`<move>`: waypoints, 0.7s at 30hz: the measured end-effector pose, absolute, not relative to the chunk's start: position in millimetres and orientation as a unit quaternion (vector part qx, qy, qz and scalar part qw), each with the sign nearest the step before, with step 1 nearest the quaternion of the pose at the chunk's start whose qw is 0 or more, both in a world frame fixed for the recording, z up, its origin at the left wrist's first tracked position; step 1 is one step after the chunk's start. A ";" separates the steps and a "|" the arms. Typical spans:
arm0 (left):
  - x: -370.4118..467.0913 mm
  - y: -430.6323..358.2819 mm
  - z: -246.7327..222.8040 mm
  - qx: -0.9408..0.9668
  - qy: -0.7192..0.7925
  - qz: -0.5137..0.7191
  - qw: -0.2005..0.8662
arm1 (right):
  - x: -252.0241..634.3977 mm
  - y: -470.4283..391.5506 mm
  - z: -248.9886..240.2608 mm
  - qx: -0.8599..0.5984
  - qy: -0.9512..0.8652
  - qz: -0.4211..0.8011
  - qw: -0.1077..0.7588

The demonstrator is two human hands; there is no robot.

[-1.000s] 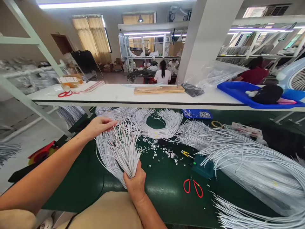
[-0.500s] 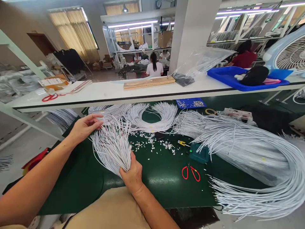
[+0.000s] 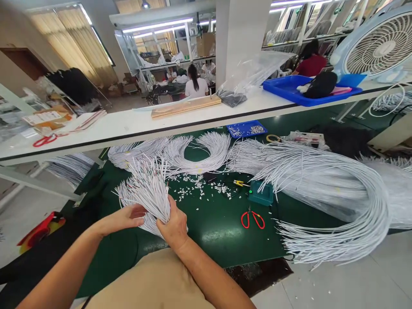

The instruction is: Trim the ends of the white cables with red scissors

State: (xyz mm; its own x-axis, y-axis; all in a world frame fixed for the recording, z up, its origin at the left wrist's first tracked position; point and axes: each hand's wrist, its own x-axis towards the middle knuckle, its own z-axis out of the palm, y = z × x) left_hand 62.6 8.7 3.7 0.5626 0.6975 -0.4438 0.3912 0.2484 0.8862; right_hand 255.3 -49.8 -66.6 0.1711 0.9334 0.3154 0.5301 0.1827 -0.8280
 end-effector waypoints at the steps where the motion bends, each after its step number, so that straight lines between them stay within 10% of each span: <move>1: 72.2 5.2 0.4 0.607 0.419 0.128 0.662 | 255.5 -49.7 -66.0 -0.600 -0.608 0.218 0.473; 21: 111.9 -14.9 -11.5 0.553 0.296 0.251 0.737 | 250.3 -46.5 -58.7 -0.600 -0.612 0.229 0.462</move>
State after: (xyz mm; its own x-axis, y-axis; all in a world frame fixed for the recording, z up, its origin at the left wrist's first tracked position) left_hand 111.9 -14.9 -11.5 0.6990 0.6973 -0.1588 -0.0430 0.2626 0.9640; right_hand 250.3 -46.5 -58.7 0.1464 0.9459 0.2897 0.5226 0.1747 -0.8345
